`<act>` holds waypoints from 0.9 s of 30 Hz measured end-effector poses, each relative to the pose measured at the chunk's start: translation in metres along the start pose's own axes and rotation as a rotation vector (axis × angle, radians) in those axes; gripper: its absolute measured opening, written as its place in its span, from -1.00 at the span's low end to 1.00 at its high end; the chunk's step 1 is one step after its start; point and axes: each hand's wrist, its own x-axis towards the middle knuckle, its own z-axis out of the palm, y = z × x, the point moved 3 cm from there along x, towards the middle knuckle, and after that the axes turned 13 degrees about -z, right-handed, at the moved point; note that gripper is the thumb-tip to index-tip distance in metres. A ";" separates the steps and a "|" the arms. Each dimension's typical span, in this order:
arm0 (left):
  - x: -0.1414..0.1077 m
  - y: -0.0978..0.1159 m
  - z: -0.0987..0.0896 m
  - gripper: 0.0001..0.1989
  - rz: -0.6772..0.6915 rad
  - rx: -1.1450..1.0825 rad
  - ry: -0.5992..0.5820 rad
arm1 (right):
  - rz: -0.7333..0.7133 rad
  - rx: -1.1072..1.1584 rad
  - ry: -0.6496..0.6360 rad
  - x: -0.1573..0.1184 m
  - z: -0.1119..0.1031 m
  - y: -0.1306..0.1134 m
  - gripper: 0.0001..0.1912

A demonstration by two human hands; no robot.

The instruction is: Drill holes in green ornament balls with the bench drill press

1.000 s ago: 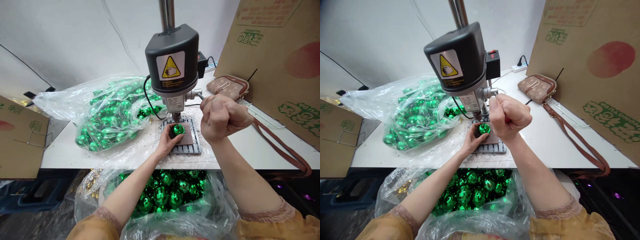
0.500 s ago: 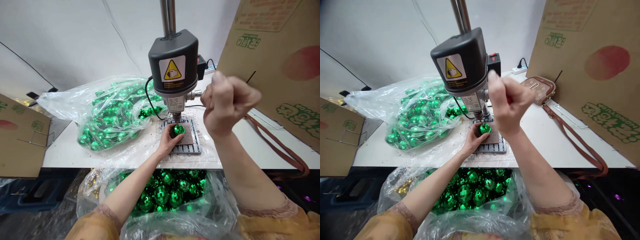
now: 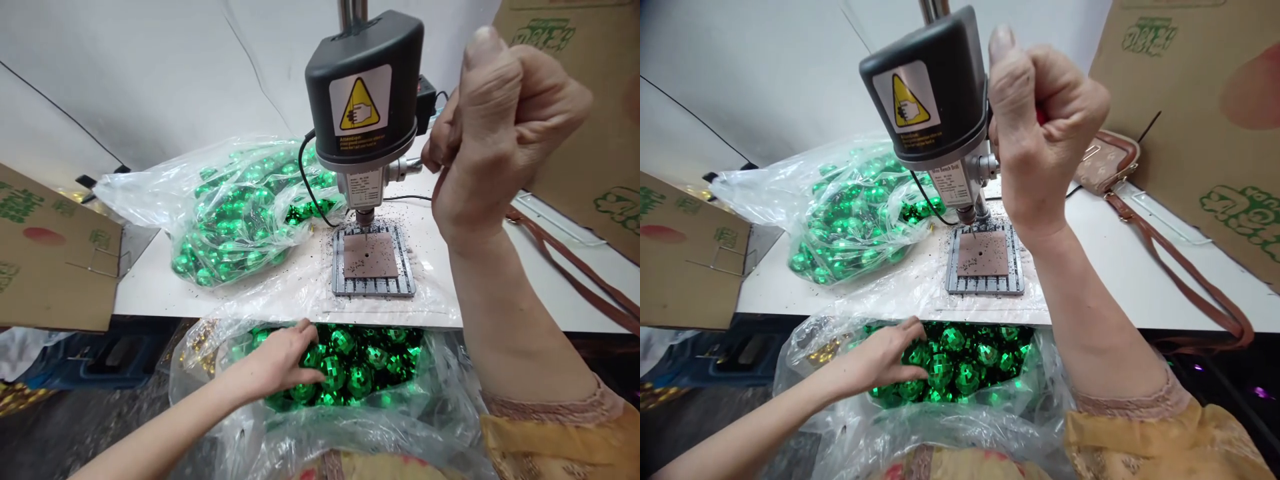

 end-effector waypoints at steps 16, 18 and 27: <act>0.186 -0.026 -0.116 -0.51 -0.082 -0.130 0.787 | 0.002 -0.034 0.042 -0.003 -0.002 -0.001 -0.49; 0.210 -0.028 -0.121 -0.43 -0.022 -0.187 0.775 | -0.005 -0.025 0.044 -0.003 -0.001 -0.002 -0.49; 0.208 -0.037 -0.113 -0.56 0.055 -0.313 0.878 | 0.013 -0.029 0.031 -0.006 -0.002 -0.003 -0.51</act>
